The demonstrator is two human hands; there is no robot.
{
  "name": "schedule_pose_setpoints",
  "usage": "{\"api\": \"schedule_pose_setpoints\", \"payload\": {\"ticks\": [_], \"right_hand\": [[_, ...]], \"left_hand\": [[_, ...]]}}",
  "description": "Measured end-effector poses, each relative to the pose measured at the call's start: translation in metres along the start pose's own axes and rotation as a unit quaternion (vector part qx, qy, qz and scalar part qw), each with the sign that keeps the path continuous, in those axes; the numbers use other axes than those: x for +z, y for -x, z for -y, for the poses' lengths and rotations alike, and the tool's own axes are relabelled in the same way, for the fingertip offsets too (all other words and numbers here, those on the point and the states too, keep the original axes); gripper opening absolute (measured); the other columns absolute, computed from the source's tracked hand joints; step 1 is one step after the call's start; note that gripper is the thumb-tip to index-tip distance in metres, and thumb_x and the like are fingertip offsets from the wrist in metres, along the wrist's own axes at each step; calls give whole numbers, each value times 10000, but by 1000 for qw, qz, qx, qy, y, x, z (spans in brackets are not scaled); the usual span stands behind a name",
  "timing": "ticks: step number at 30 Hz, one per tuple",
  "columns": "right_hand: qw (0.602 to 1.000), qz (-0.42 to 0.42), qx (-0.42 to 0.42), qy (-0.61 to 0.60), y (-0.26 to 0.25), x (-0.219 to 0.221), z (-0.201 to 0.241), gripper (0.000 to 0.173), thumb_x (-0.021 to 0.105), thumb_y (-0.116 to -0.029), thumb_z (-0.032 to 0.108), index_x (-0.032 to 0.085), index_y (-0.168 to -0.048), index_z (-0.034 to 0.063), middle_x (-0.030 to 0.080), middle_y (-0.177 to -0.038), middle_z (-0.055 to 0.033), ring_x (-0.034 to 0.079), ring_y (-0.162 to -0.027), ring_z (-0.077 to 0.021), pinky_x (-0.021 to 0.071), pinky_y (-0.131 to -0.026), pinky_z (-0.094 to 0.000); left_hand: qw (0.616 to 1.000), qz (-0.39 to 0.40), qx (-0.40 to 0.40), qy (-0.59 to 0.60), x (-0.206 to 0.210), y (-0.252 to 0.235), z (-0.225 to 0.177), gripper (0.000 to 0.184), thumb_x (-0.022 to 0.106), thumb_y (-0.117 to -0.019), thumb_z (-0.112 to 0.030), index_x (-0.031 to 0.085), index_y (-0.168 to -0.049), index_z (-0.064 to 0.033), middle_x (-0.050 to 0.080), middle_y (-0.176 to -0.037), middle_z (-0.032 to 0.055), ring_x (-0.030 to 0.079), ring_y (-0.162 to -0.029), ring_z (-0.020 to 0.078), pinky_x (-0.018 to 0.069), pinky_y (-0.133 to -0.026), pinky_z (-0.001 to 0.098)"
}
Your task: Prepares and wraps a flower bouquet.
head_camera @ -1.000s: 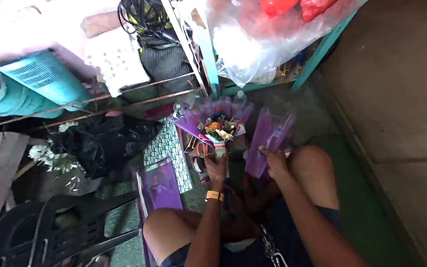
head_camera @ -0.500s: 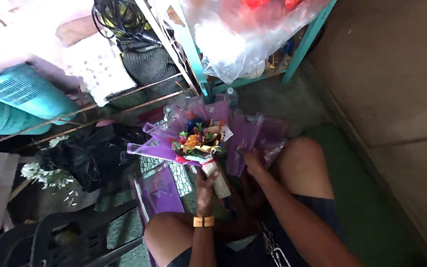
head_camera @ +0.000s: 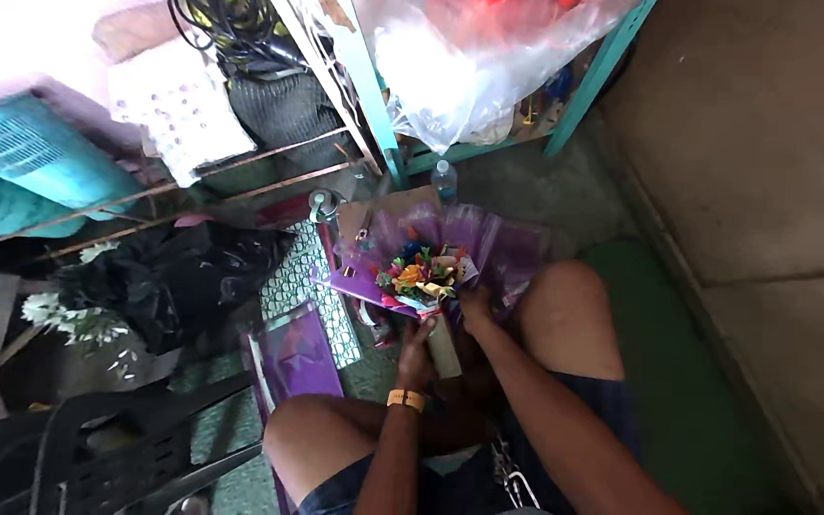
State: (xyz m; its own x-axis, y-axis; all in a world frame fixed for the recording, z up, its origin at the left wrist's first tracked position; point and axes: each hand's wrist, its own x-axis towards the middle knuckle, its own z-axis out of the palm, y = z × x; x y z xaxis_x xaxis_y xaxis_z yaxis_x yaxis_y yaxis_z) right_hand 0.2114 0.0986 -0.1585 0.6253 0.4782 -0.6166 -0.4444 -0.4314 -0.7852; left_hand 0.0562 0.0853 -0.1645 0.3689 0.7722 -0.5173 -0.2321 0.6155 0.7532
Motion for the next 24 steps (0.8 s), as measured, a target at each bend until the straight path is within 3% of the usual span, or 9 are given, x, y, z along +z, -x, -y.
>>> {"api": "schedule_pose_setpoints", "payload": {"ticks": [8,13,20,24], "right_hand": [[998,-27,6,-60,3,6,6,385,688,-944,38,564,-1300,-42,636,-1191,-213,630,-1083,-263,550,-925,-435],[997,-31,16,-74,8,11,10,399,619,-982,19,512,-1360,-49,604,-1247,-227,607,-1118,-272,529,-956,-437],[994,-36,11,-99,1,14,2,461,677,-956,35,508,-1379,-38,592,-1297,-227,595,-1168,-276,518,-991,-443],[991,-31,51,-120,-1,15,-2,435,621,-1024,145,496,-1409,-12,582,-1334,-224,582,-1201,-292,507,-1003,-485]], "left_hand": [[998,-9,55,4,3,-8,-2,893,841,-782,-188,335,-1493,-2,618,-1271,226,668,-1097,306,596,-916,478],[999,-14,45,7,4,-10,1,891,816,-788,-124,311,-1514,-11,611,-1288,225,666,-1104,303,594,-920,479],[998,-19,49,20,3,-9,-2,823,801,-810,-110,349,-1488,2,623,-1261,232,674,-1082,310,599,-905,480],[999,-31,31,12,6,-11,-2,765,776,-834,-79,374,-1480,1,624,-1263,235,671,-1083,315,594,-911,485]]}}
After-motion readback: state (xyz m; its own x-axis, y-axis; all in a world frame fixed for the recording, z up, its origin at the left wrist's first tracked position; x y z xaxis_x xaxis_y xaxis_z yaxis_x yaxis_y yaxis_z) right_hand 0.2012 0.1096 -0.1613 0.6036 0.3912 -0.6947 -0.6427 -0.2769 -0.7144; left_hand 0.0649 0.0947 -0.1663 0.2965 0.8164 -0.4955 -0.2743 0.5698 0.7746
